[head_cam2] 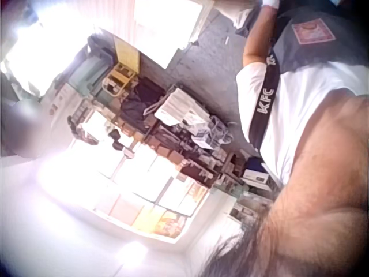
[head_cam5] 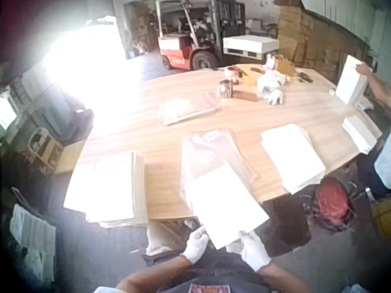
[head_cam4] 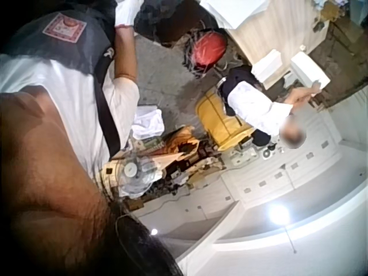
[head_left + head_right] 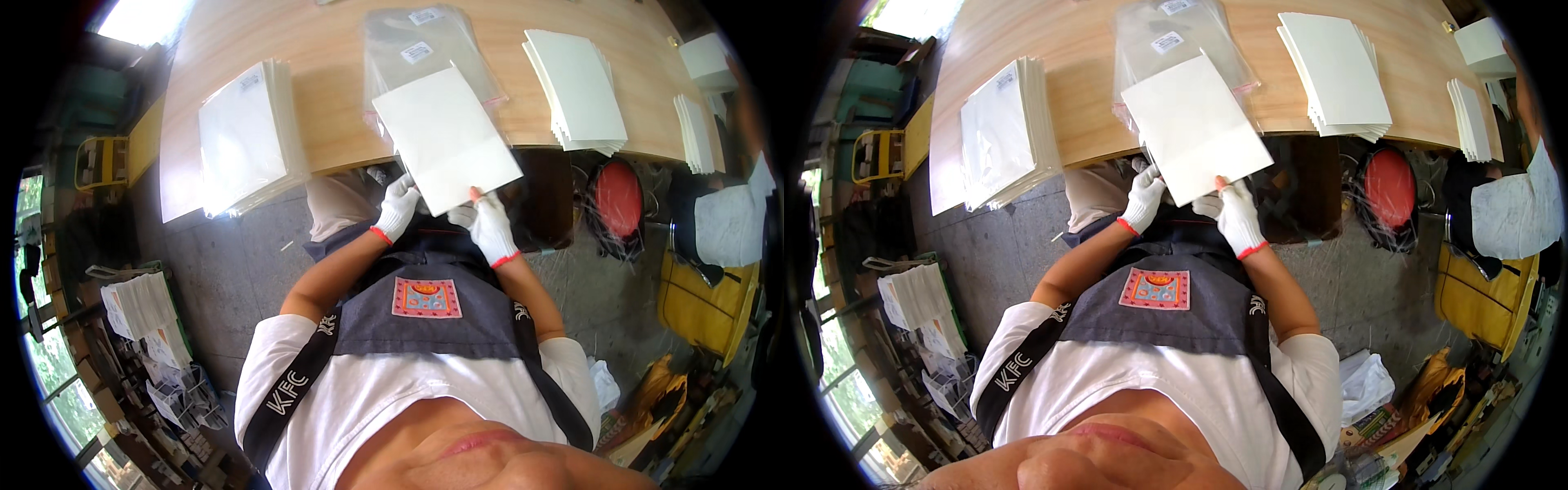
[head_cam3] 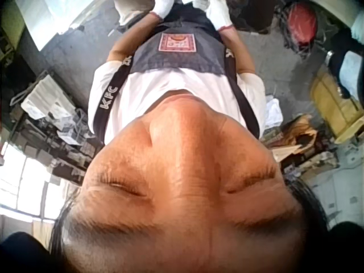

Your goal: The person repeatedly picks up white rectangular boards from a stack on the right and places them into clear plastic sleeves on the table. The person wears white gloves and a KFC apron while performing this repetitive packaging task.

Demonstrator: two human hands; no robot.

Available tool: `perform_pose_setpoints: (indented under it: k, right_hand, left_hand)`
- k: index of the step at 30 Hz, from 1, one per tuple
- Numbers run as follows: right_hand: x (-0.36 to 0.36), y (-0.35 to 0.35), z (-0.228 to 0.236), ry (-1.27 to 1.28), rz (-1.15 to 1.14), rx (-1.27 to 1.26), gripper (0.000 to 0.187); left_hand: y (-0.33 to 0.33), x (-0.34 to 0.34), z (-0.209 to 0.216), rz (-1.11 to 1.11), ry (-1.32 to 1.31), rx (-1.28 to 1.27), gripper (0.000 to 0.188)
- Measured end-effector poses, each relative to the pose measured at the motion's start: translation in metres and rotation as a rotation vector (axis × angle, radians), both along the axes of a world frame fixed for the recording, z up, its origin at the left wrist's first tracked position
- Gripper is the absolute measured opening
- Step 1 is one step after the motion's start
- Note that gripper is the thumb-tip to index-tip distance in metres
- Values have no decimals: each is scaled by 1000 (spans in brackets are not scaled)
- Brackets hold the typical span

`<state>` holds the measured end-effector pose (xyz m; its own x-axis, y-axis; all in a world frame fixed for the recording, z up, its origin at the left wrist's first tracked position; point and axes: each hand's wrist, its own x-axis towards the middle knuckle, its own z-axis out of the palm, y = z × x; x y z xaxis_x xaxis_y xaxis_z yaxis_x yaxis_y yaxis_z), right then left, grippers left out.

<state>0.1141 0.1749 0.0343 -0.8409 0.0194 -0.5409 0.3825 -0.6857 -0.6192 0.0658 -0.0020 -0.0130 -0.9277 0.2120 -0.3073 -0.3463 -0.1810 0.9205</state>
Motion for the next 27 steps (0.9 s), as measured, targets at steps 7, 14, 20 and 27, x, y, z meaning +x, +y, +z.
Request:
perform_pose_setpoints:
  k: [7, 14, 20, 27]
  right_hand:
    - [-49, -33, -25, 120, -222, -569, 30]
    - [-42, -35, 11, 230, 508, 319, 26]
    - [-67, -55, 4, 945, 669, 1615, 13]
    - [-78, -71, 18, 1059, 900, 1746, 18]
  left_hand:
    - [-18, -5, 11, -21, -293, 114, 21]
    - [-62, -9, 2, -15, -302, 17, 21]
    - [-61, -10, 17, -70, -308, -43, 22]
    - [-66, -12, 25, -39, -334, -8, 18]
